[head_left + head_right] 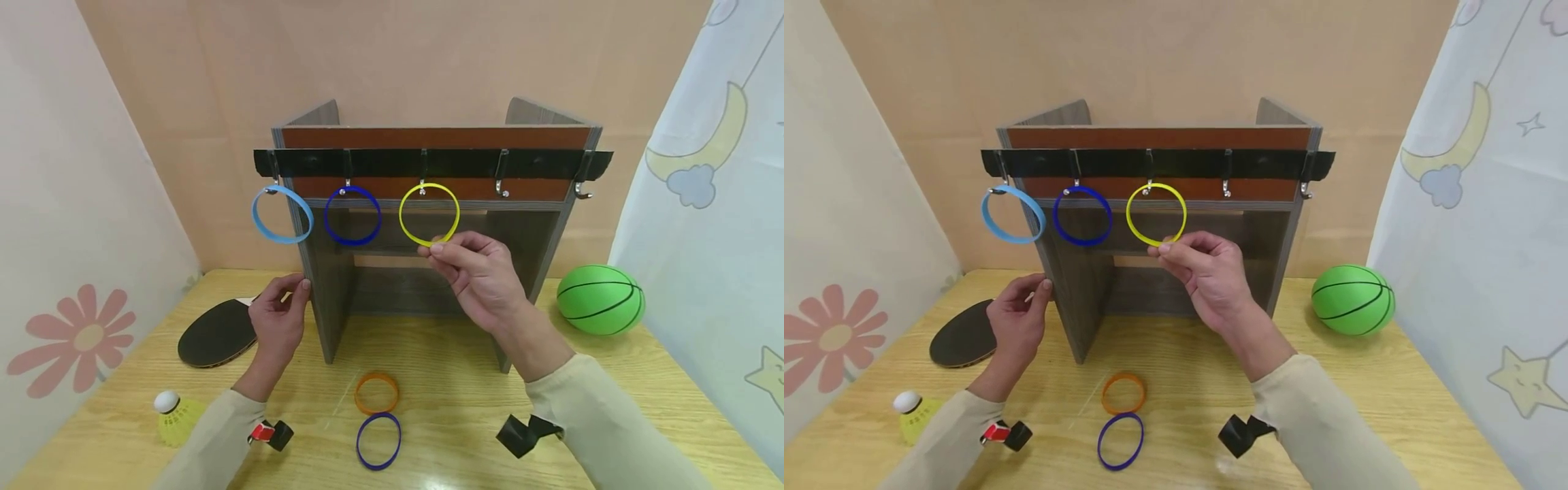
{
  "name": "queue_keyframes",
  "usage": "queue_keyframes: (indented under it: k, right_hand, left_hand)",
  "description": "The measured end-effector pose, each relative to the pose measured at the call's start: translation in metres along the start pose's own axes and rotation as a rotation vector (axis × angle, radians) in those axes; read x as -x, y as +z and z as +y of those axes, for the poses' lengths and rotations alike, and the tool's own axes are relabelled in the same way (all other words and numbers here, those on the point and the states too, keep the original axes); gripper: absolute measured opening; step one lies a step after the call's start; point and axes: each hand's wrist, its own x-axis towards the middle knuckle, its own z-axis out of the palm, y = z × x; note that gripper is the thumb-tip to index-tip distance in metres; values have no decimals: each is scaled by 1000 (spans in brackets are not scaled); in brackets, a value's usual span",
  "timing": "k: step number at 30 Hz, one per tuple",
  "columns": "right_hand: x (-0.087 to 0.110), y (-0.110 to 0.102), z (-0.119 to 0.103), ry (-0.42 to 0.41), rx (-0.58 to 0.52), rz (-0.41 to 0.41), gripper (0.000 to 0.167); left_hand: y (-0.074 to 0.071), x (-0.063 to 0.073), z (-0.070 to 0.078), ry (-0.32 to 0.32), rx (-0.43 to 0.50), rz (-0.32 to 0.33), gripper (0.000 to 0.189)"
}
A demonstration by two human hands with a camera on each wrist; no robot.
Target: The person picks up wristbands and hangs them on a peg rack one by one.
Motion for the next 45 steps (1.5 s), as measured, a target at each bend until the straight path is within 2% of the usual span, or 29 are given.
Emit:
queue_keyframes:
  k: [8,18,26,35,40,45]
  right_hand:
    - [-1,-3,4,39,34,34,20]
    - [-2,-4,4,100,106,30,11]
    - [7,-11,11,165,191,33,17]
    - [26,-35,37,259,314,20,15]
    - [38,-50,57,351,457,17,10]
    - [50,-61,74,454,555,-34,11]
  left_hand:
    - [0,0,1,1,5,-7,8]
    - [-1,0,1,-8,-18,-4,9]
    - [-1,0,2,-11,-30,-7,9]
    - [1,0,3,-10,3,-7,9]
    - [1,1,2,-7,5,-3,8]
    - [1,1,2,8,12,0,8]
